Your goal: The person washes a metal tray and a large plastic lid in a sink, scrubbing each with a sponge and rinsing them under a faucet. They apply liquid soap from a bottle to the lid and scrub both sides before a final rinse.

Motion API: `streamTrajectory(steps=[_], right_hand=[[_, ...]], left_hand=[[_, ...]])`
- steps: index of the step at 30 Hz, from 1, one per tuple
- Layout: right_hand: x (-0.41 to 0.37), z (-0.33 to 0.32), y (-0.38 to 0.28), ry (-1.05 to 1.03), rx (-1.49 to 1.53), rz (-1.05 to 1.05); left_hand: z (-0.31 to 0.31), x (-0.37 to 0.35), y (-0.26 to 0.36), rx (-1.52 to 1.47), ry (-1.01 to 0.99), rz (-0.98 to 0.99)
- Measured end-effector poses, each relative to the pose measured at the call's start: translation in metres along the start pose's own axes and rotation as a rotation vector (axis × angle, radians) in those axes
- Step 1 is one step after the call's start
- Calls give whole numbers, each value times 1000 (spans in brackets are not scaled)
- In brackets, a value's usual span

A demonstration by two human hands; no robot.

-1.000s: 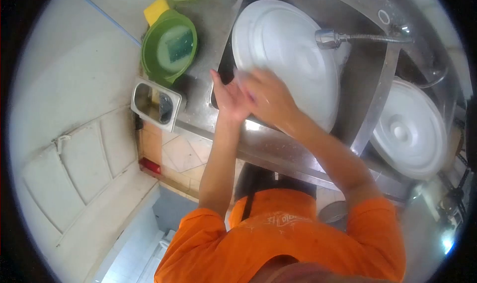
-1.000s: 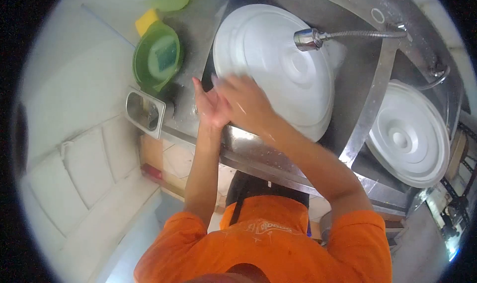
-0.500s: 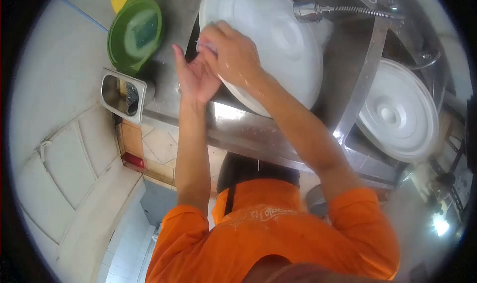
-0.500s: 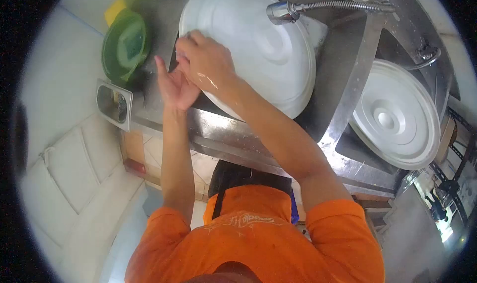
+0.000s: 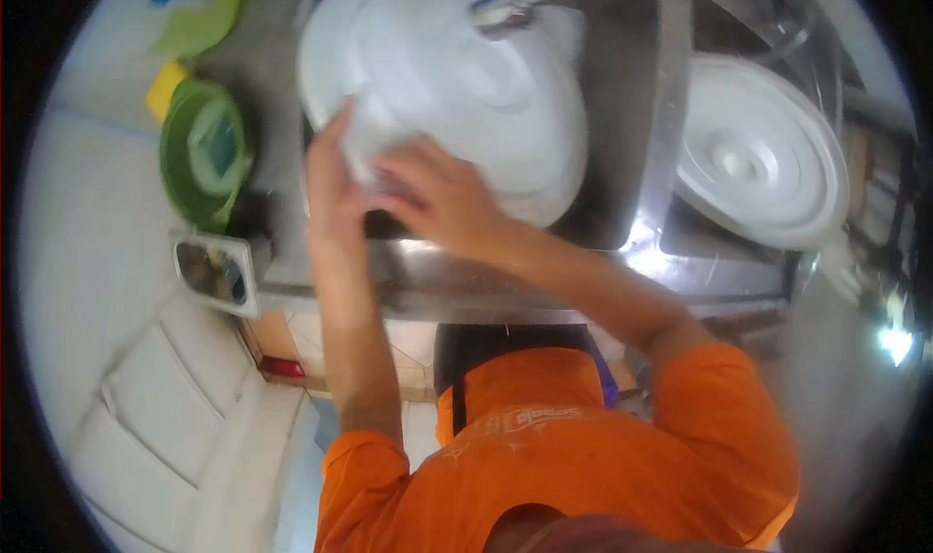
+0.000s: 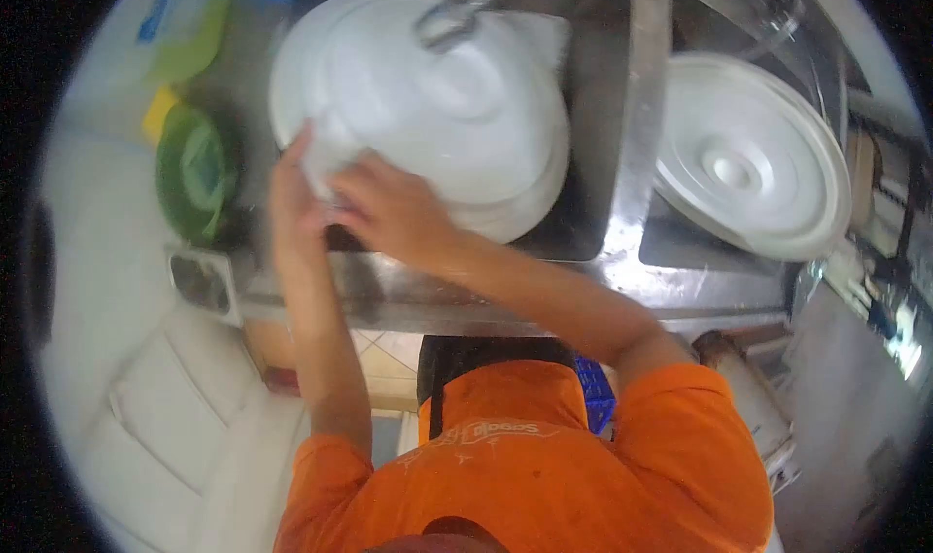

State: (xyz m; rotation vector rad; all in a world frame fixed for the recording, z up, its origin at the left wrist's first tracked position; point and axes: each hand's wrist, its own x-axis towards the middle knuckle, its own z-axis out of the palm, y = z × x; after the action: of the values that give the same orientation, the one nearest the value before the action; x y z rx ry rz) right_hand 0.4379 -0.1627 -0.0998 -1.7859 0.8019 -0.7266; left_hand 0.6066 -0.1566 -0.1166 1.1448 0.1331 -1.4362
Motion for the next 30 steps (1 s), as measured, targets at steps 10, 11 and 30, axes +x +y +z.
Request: streamTrajectory(steps=[10,11,30], right_hand=[[-104,-97,42,-76,-185,525],[-115,-106,50,-62,-306,746],[-60,-83,30,-391,-49,-159]], left_hand=[[15,21,27,-33,36,-51],[17,22,25,-9,62,-27],[22,-13,33,-148,-101,-117]])
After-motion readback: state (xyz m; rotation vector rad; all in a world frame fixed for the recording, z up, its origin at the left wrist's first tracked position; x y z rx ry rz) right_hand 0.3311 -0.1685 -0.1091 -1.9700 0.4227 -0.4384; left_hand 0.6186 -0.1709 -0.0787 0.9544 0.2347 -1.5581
